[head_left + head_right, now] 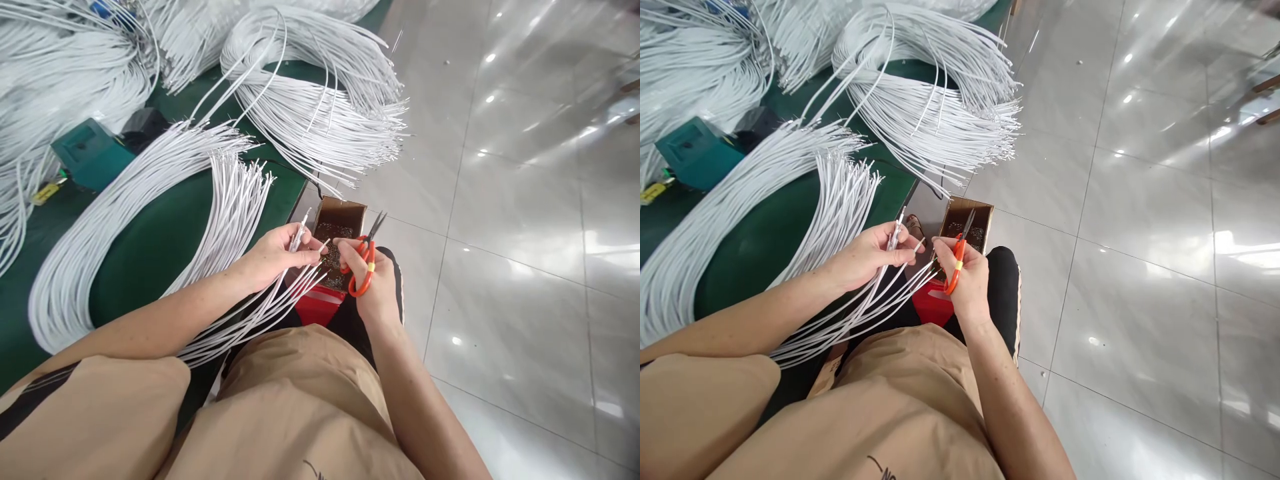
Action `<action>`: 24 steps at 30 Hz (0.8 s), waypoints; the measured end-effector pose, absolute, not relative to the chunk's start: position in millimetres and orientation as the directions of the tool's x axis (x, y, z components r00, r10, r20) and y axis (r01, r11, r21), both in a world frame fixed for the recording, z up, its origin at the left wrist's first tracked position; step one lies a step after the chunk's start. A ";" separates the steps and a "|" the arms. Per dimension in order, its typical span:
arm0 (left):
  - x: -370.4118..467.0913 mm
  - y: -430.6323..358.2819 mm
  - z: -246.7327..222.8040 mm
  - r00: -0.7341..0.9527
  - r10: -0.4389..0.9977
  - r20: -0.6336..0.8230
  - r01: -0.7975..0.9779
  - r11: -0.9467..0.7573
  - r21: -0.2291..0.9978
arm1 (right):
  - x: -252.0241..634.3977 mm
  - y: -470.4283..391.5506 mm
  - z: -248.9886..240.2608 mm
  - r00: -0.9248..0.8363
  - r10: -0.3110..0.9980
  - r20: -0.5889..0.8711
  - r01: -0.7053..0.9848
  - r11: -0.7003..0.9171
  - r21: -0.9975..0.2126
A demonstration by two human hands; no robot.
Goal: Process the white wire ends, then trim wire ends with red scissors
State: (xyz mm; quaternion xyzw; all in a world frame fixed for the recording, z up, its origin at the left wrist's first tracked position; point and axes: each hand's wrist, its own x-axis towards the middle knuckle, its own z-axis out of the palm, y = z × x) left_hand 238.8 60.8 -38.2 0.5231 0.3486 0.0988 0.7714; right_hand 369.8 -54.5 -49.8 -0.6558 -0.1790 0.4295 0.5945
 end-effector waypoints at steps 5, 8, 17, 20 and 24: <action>240.3 59.2 -35.6 0.738 0.497 -0.456 0.218 0.464 0.859 | 369.4 -49.8 -48.1 0.502 0.806 -0.314 -0.294 -0.183 -0.938; 239.7 59.0 -37.2 0.770 0.463 -0.440 0.215 0.461 0.861 | 368.1 -43.9 -48.0 0.451 0.825 -0.341 -0.352 -0.186 -0.917; 238.8 63.1 -37.3 0.776 0.448 -0.444 0.224 0.462 0.858 | 371.8 -54.4 -56.5 0.403 0.829 -0.388 -0.248 -0.310 -0.918; 238.3 62.8 -37.0 0.777 0.462 -0.428 0.220 0.437 0.872 | 373.4 -59.4 -59.8 0.445 0.851 -0.279 0.183 -0.391 -0.902; 237.5 62.0 -39.6 0.772 0.504 -0.388 0.260 0.306 0.916 | 373.0 -60.7 -60.9 0.399 0.898 -0.188 0.472 -0.376 -0.797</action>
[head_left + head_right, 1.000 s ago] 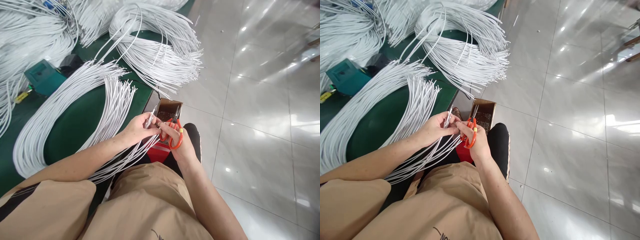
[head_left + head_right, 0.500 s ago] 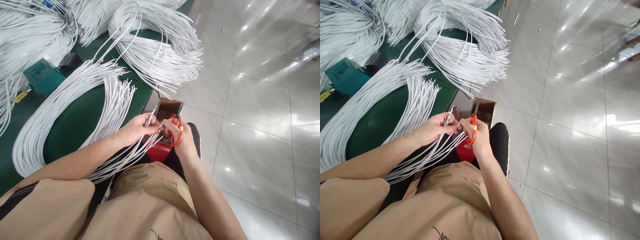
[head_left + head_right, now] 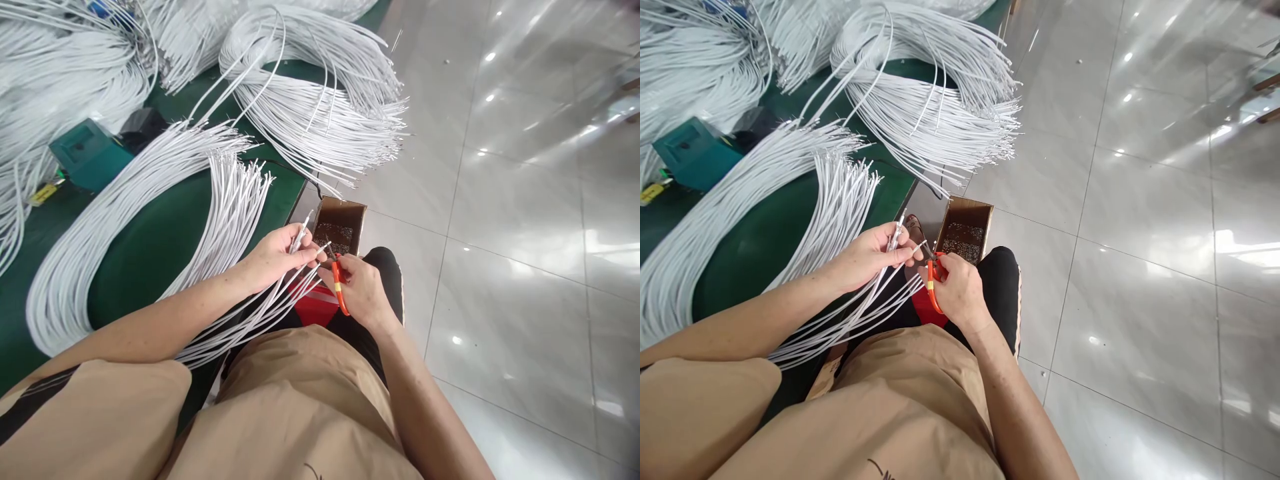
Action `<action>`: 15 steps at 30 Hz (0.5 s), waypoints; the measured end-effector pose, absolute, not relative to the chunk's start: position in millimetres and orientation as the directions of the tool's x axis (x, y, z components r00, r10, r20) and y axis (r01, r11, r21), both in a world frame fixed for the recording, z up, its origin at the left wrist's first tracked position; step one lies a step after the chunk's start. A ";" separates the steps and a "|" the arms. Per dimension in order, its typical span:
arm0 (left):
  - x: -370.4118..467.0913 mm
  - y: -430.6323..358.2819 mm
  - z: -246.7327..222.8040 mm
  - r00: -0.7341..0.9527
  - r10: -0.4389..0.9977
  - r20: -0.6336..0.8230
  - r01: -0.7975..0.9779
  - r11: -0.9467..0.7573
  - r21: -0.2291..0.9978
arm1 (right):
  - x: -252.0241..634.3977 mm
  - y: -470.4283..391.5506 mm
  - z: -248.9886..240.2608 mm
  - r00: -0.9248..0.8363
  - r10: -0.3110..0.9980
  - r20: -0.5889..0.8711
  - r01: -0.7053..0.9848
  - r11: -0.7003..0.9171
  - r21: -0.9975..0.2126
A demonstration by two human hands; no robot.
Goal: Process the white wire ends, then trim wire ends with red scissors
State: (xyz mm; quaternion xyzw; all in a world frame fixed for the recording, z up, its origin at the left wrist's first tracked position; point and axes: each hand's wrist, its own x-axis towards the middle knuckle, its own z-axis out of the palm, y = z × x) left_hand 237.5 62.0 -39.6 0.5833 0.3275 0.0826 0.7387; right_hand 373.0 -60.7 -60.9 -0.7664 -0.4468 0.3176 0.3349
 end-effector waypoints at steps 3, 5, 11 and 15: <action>238.0 61.9 -41.2 0.766 0.548 -0.337 0.287 0.178 0.941 | 372.8 -60.5 -57.4 0.362 0.908 -0.210 0.524 -0.384 -0.760; 238.6 61.8 -40.2 0.764 0.570 -0.303 0.304 0.097 0.948 | 373.4 -60.6 -54.7 0.354 0.909 -0.218 0.571 -0.395 -0.720; 239.4 60.0 -31.9 0.757 0.609 -0.237 0.370 -0.102 0.923 | 375.2 -62.8 -49.9 0.363 0.909 -0.203 0.695 -0.409 -0.592; 238.4 59.7 -31.8 0.762 0.613 -0.209 0.380 -0.162 0.911 | 375.1 -63.4 -49.0 0.361 0.909 -0.211 0.712 -0.414 -0.567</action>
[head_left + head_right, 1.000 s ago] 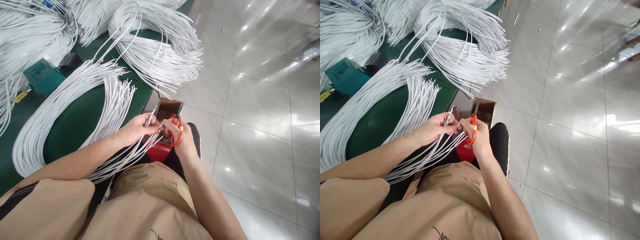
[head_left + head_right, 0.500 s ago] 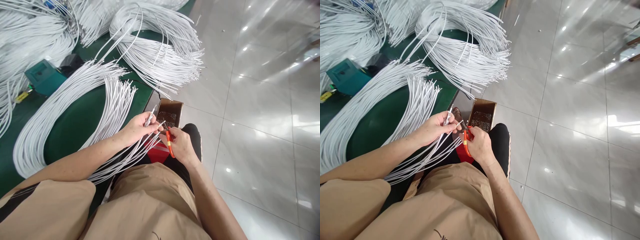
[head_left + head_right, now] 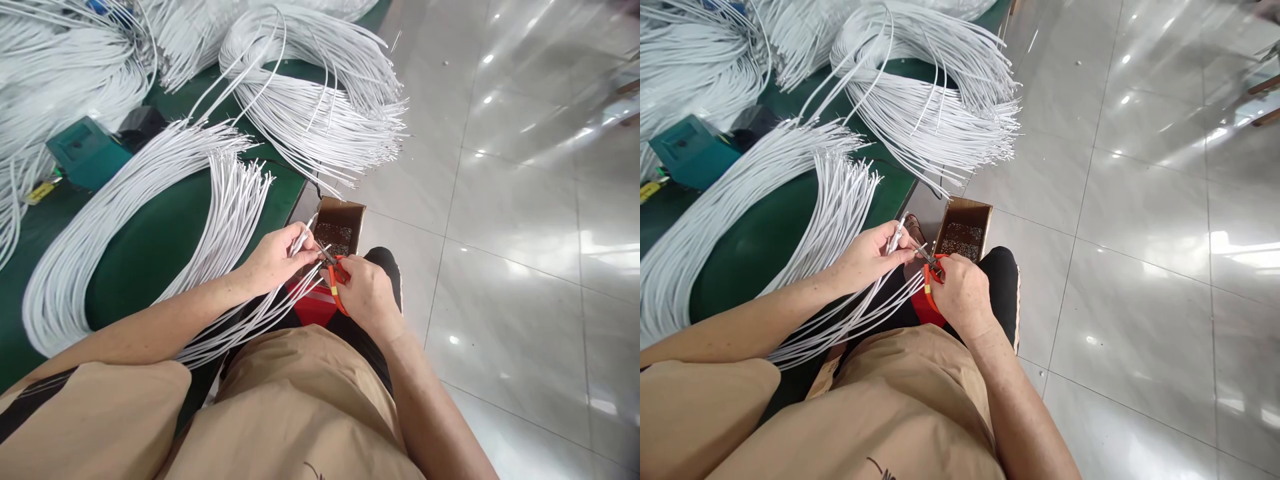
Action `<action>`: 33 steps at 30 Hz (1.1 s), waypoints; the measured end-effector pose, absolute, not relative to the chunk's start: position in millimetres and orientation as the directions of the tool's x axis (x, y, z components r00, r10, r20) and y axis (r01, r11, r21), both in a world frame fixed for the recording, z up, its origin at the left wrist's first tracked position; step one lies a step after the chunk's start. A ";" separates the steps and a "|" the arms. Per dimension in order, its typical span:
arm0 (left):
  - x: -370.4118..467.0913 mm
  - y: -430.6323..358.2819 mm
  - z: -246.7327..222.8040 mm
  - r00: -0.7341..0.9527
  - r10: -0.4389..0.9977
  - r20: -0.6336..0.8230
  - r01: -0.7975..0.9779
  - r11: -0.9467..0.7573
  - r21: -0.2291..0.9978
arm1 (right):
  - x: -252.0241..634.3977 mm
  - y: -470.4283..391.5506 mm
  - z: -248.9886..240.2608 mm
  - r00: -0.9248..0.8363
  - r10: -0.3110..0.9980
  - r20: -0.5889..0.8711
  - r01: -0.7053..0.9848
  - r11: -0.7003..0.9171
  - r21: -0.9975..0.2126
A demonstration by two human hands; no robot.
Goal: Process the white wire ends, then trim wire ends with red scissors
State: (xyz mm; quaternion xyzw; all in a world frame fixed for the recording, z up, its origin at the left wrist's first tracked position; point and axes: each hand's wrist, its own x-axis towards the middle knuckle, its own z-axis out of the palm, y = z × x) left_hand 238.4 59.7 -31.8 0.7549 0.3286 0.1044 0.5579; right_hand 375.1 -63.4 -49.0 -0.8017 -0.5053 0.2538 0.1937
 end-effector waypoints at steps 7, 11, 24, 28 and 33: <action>238.3 60.1 -33.2 0.740 0.632 -0.231 0.388 -0.120 0.914 | 373.3 -64.2 -48.8 0.376 0.909 -0.182 0.701 -0.407 -0.586; 239.1 59.5 -32.6 0.726 0.644 -0.241 0.377 -0.080 0.923 | 372.1 -64.1 -47.8 0.382 0.905 -0.186 0.674 -0.410 -0.615; 239.6 57.0 -34.1 0.709 0.672 -0.214 0.391 -0.121 0.913 | 371.6 -69.1 -53.3 0.351 0.926 -0.141 0.759 -0.370 -0.536; 241.8 57.9 -32.3 0.719 0.622 -0.310 0.355 0.054 0.933 | 370.7 -69.3 -56.2 0.352 0.927 -0.128 0.757 -0.362 -0.543; 241.8 59.2 -33.2 0.754 0.550 -0.360 0.330 0.157 0.931 | 369.9 -71.0 -58.7 0.347 0.932 -0.105 0.743 -0.342 -0.575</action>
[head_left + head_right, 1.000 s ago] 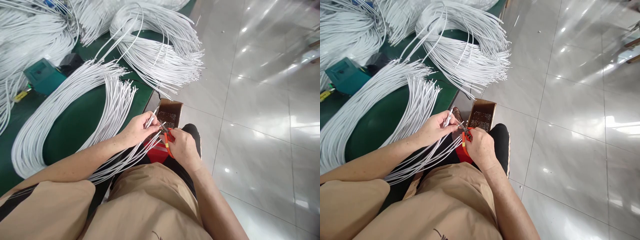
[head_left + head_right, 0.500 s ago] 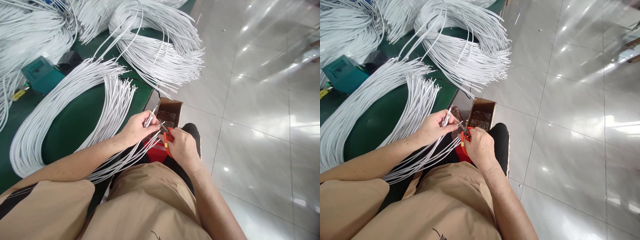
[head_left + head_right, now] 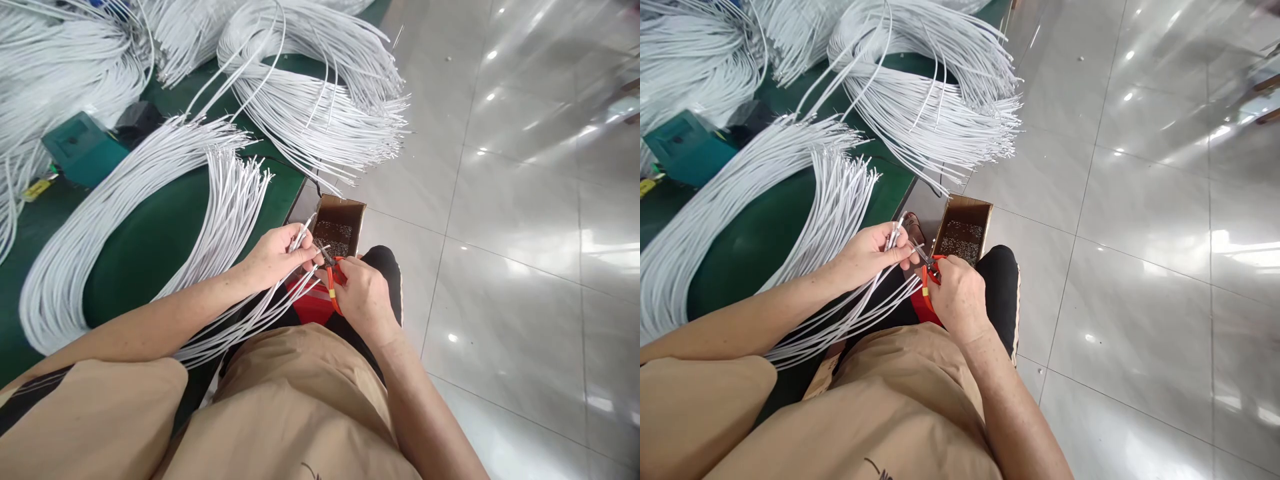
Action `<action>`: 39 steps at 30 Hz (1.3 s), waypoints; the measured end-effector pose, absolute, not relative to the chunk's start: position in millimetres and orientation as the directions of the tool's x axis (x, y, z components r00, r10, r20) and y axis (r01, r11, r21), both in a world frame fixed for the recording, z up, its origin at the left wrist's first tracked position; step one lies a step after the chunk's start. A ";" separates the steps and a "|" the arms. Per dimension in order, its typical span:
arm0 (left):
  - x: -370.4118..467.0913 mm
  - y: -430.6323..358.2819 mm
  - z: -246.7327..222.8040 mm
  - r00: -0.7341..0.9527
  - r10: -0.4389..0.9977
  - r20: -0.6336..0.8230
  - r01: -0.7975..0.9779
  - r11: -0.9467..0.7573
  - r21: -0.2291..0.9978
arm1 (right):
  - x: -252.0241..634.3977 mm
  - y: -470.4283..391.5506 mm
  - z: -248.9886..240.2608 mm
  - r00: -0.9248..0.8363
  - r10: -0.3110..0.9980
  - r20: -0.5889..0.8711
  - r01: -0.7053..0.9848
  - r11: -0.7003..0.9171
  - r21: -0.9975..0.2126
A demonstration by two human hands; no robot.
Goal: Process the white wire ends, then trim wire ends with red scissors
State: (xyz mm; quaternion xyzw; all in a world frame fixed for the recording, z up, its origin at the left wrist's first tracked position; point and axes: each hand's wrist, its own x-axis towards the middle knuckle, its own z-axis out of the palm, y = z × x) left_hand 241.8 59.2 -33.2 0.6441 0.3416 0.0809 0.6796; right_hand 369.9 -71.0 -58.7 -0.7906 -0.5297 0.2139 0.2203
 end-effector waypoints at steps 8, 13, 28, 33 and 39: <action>242.0 57.3 -32.9 0.778 0.512 -0.363 0.303 0.200 0.932 | 368.6 -71.4 -65.3 0.365 0.930 -0.042 0.733 -0.315 -0.602; 240.7 58.2 -34.5 0.779 0.499 -0.380 0.287 0.255 0.923 | 372.3 -67.6 -57.9 0.392 0.909 -0.143 0.493 -0.339 -0.801; 238.3 59.9 -39.9 0.808 0.395 -0.437 0.246 0.447 0.860 | 372.6 -48.8 -35.4 0.469 0.800 -0.375 -0.211 -0.311 -0.927; 238.8 59.1 -40.4 0.783 0.416 -0.462 0.280 0.427 0.860 | 366.3 -48.4 -40.9 0.452 0.814 -0.364 -0.275 -0.261 -0.926; 239.3 59.2 -34.6 0.706 0.608 -0.362 0.425 0.046 0.904 | 356.2 -45.2 -41.8 0.526 0.753 -0.395 -0.334 -0.244 -0.910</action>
